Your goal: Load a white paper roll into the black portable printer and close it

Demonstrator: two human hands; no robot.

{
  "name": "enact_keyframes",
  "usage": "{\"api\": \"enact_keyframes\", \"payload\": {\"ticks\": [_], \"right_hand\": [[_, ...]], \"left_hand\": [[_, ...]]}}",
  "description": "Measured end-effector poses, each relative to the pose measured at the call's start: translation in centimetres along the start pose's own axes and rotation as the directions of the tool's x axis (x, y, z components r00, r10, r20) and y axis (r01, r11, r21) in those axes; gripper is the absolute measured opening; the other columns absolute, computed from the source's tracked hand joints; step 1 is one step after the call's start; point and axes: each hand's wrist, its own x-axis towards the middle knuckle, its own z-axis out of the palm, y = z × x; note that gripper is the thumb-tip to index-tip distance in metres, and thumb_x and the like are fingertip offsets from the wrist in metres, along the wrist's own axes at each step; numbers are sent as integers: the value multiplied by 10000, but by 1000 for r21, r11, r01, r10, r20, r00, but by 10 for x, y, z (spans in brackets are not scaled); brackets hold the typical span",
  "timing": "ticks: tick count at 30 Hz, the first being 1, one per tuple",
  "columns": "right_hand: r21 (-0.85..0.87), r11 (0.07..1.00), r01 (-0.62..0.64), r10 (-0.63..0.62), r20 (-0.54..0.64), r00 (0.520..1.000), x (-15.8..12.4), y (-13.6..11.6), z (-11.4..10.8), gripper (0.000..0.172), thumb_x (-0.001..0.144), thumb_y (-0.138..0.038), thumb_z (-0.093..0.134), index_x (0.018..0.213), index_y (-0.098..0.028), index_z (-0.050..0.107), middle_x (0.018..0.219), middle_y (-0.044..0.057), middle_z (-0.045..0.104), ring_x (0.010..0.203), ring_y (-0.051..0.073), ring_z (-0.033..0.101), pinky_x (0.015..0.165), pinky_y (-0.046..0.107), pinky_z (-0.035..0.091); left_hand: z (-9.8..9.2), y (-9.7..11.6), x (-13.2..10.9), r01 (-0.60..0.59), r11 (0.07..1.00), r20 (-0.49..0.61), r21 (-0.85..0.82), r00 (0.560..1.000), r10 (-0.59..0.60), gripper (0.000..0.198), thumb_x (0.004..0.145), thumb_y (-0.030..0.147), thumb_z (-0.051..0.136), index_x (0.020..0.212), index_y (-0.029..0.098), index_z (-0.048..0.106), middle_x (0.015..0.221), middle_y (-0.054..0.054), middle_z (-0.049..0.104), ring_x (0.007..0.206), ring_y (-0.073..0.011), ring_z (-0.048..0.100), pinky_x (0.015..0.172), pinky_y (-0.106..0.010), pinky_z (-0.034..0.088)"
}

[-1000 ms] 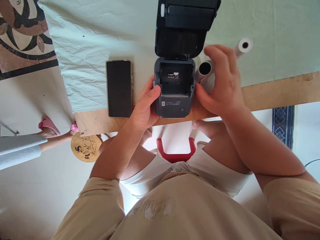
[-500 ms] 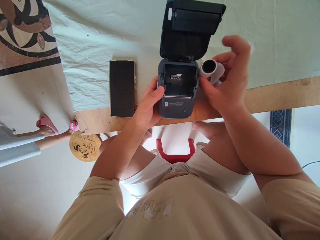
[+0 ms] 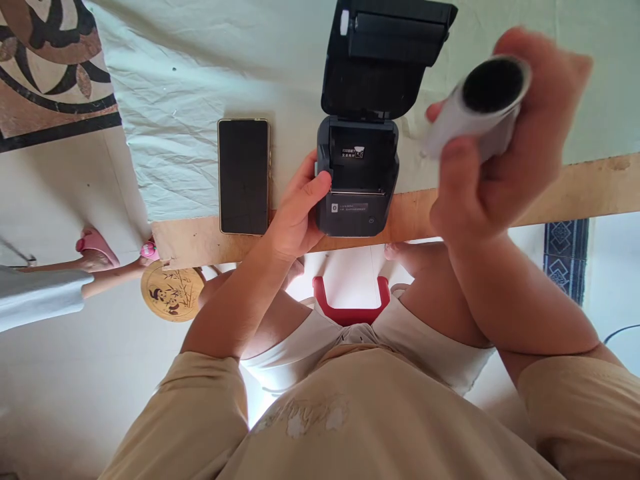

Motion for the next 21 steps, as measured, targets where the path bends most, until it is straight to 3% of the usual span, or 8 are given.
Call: {"api": "enact_keyframes", "payload": {"ticks": [2,4,7,12,21], "right_hand": [[-119,949,292,-292,22,956,0,-5,6,506,782,-335,563,1281,-265,527,1120,37,605,1045,218,541,924,397,479],[-139,898,418,-414,62,908,1,-6,12,466,748,-243,600,1212,-207,563,1013,65,659,929,202,617,783,357,529],[-176,905,388,-373,114,921,3,-4,20,333,764,-173,596,1084,-249,547,950,37,684,877,190,654,697,339,534],[-298,923,241,-197,170,966,2,3,20,122,812,-250,575,905,-262,497,947,22,662,878,199,645,737,380,535],[-196,965,173,-143,158,977,-1,7,21,124,762,-221,608,767,-263,491,975,18,670,943,230,636,785,427,539]], "left_hand": [[2,1,-1,1,1000,-2,4,1000,-1,336,780,430,657,1066,260,613,946,18,693,1165,-206,617,870,-289,574],[5,2,-2,-9,1000,-17,5,1000,9,317,789,408,652,1064,257,610,923,24,688,1128,-190,634,849,-264,570],[7,2,-3,-7,1000,-37,-4,999,7,302,797,403,643,1051,242,611,942,20,685,1133,-187,629,872,-258,558],[9,3,-5,15,997,-21,-73,1000,-16,301,811,352,633,1092,253,586,1027,15,682,1188,-200,596,949,-302,536],[5,0,-4,28,997,8,-72,1000,-28,376,786,356,660,1138,269,559,1044,21,668,1192,-208,595,894,-282,558]]}}
